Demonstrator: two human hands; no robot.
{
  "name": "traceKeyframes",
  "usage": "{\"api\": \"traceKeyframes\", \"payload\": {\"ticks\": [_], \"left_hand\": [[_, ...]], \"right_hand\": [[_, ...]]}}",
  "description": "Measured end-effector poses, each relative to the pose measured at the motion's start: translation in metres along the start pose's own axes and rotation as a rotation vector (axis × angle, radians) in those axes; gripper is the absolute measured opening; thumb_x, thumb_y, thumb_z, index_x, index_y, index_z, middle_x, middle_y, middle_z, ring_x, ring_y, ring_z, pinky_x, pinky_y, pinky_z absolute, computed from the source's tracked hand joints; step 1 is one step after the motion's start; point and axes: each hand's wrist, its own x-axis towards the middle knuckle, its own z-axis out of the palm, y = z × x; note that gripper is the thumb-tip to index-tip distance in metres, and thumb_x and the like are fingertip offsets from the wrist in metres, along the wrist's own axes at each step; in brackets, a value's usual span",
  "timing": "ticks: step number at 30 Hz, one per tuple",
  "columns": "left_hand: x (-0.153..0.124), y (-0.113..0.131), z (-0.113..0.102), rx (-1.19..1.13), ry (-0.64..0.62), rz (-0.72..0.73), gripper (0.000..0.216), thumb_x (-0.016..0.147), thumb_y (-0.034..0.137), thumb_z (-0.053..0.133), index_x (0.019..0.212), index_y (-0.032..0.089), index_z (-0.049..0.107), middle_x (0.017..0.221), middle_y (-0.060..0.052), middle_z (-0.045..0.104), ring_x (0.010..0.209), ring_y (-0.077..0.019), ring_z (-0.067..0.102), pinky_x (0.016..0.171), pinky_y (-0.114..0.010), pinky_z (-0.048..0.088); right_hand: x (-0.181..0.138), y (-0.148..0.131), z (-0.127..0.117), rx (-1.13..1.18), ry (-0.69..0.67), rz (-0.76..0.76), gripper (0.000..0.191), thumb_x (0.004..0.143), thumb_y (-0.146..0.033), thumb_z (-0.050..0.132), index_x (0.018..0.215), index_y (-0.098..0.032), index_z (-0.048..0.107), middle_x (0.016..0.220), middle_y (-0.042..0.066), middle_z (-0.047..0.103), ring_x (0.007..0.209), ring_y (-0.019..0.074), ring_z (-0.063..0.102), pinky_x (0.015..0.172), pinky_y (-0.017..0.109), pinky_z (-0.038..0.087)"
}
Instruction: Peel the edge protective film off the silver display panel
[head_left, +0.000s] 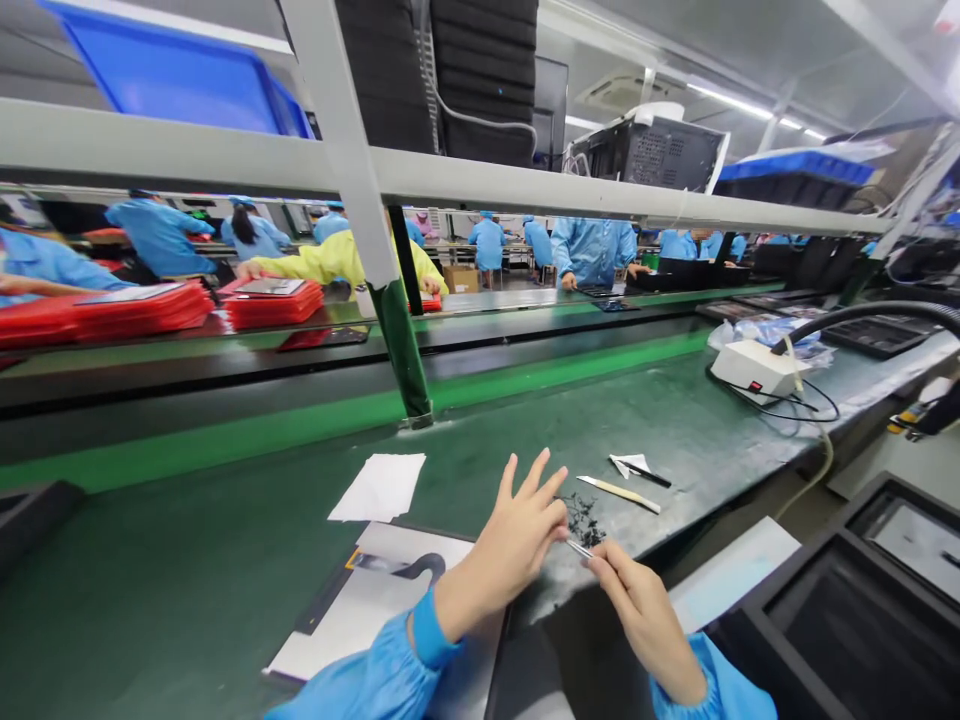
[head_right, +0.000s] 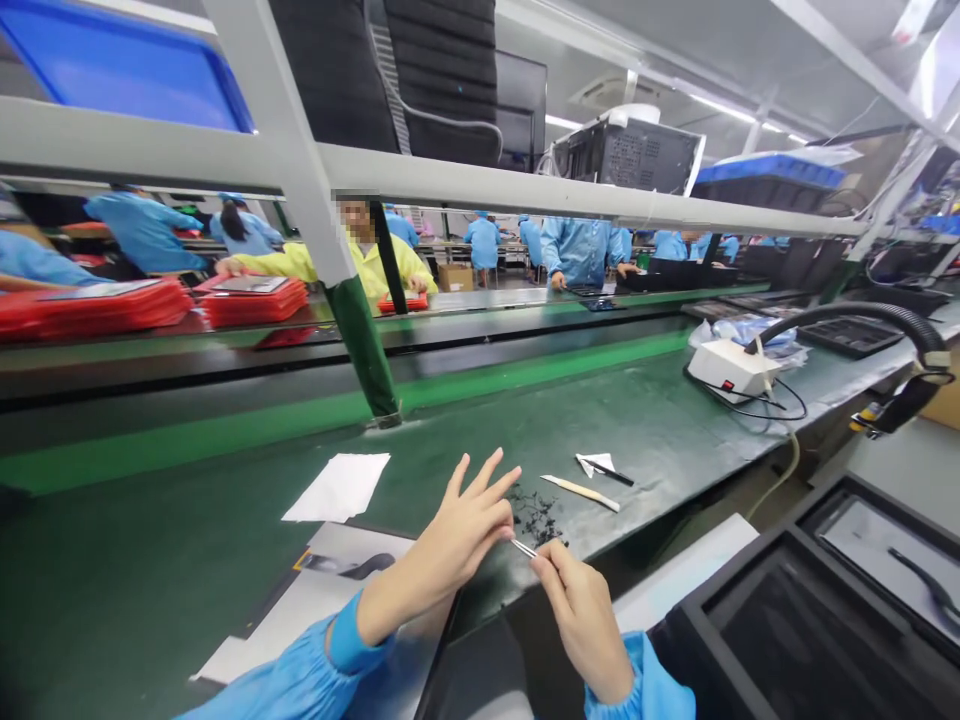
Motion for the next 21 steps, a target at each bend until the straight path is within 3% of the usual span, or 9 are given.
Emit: {"api": "traceKeyframes", "payload": {"ticks": [5,9,16,21], "left_hand": [[0.02,0.005,0.009,0.059,0.101,-0.056,0.021,0.096,0.006,0.043,0.086,0.018,0.056,0.146,-0.016,0.051,0.149,-0.0369,0.025,0.109,-0.078,0.017],[0.026,0.006,0.018,0.058,0.179,-0.08,0.021,0.096,0.006,0.038,0.086,0.018,0.052,0.133,-0.019,0.053,0.145,-0.0344,0.035,0.109,-0.076,0.024],[0.031,0.003,0.026,0.081,0.201,-0.07,0.022,0.1,0.009,0.034,0.086,0.018,0.049,0.124,-0.018,0.054,0.141,-0.0325,0.041,0.109,-0.073,0.029],[0.035,0.006,0.034,0.109,0.222,-0.067,0.024,0.102,0.012,0.033,0.085,0.018,0.049,0.121,-0.017,0.055,0.141,-0.0319,0.042,0.111,-0.072,0.027]], "right_hand": [[0.005,0.013,0.007,-0.017,0.151,-0.015,0.043,0.099,-0.057,0.039,0.078,-0.023,0.056,0.061,-0.005,0.046,0.054,0.0144,0.047,0.055,0.024,0.036],[0.005,0.021,0.011,-0.005,0.208,-0.001,0.044,0.1,-0.058,0.037,0.078,-0.024,0.054,0.059,-0.006,0.041,0.051,0.0139,0.044,0.052,0.023,0.035],[0.0,0.028,0.011,-0.013,0.267,0.015,0.044,0.1,-0.058,0.036,0.077,-0.024,0.054,0.055,-0.007,0.04,0.047,0.0138,0.043,0.049,0.023,0.035],[-0.005,0.02,0.008,-0.041,0.297,0.017,0.048,0.099,-0.062,0.034,0.077,-0.025,0.055,0.055,-0.005,0.049,0.044,0.0146,0.047,0.047,0.024,0.035]]}}
